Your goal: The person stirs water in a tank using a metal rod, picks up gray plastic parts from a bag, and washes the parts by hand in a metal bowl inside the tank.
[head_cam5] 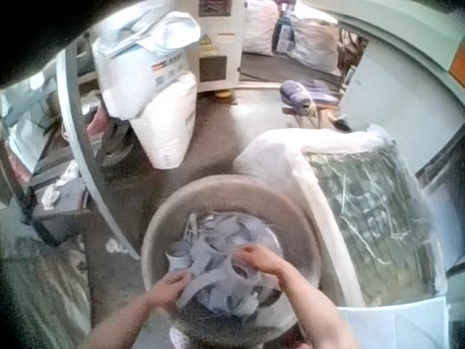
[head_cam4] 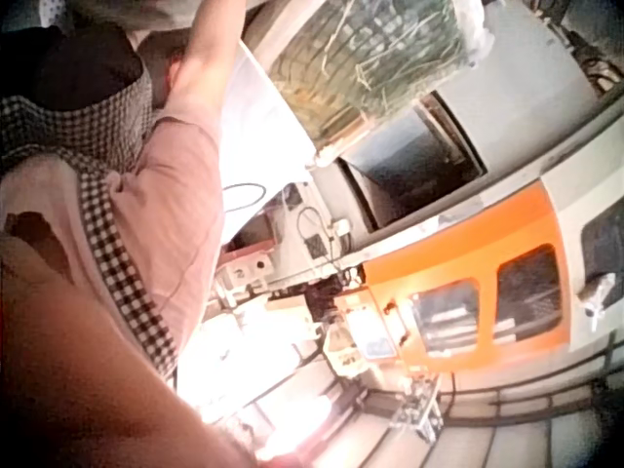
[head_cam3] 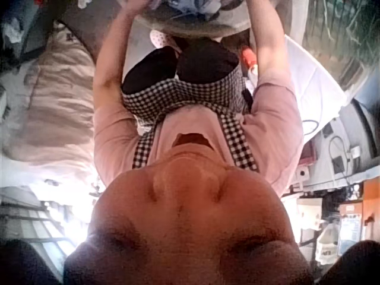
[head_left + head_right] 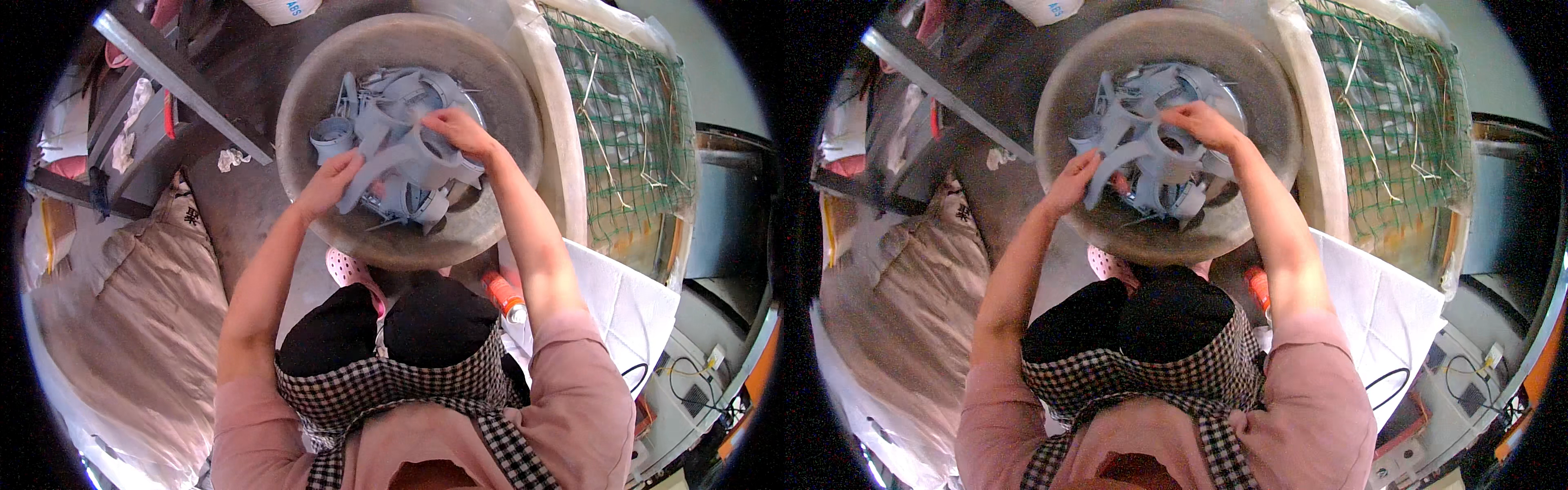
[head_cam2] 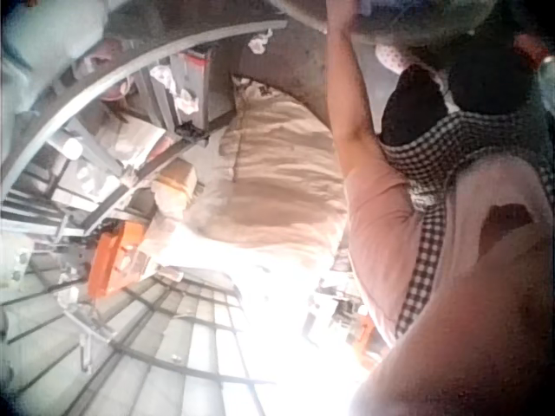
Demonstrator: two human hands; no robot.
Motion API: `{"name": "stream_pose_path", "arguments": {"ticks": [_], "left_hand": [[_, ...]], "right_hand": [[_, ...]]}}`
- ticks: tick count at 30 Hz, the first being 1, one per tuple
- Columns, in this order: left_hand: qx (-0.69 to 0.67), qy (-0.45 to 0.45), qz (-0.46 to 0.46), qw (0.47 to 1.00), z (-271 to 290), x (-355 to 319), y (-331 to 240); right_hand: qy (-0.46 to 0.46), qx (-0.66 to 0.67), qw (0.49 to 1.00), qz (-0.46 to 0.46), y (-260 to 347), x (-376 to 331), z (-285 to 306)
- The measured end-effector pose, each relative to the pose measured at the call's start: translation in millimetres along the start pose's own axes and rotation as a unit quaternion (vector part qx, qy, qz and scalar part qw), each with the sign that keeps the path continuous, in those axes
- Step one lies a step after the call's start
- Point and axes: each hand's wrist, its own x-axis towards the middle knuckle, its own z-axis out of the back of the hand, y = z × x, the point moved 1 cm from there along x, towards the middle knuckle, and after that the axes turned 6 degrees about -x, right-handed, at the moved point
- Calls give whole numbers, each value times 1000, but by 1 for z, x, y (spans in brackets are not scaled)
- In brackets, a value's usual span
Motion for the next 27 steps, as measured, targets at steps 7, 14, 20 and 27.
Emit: {"name": "stream_pose_path", "arguments": {"ticks": [7,14,20,27], "left_hand": [[-56,-111,12,992,-10,-11,-28],[-93,-190,-31,977,-4,-27,-35],[-52,-197,-50,978,-21,-36,-57],[124,-223,9,967,-42,-43,-89]], "right_hand": [[-108,24,993,-35,-61,44,-7],[-38,-642,765,-35,-135,24,-88],[-38,-530,837,-129,-151,40,-65],[-19,-468,883,-39,-122,23,-25]]}}
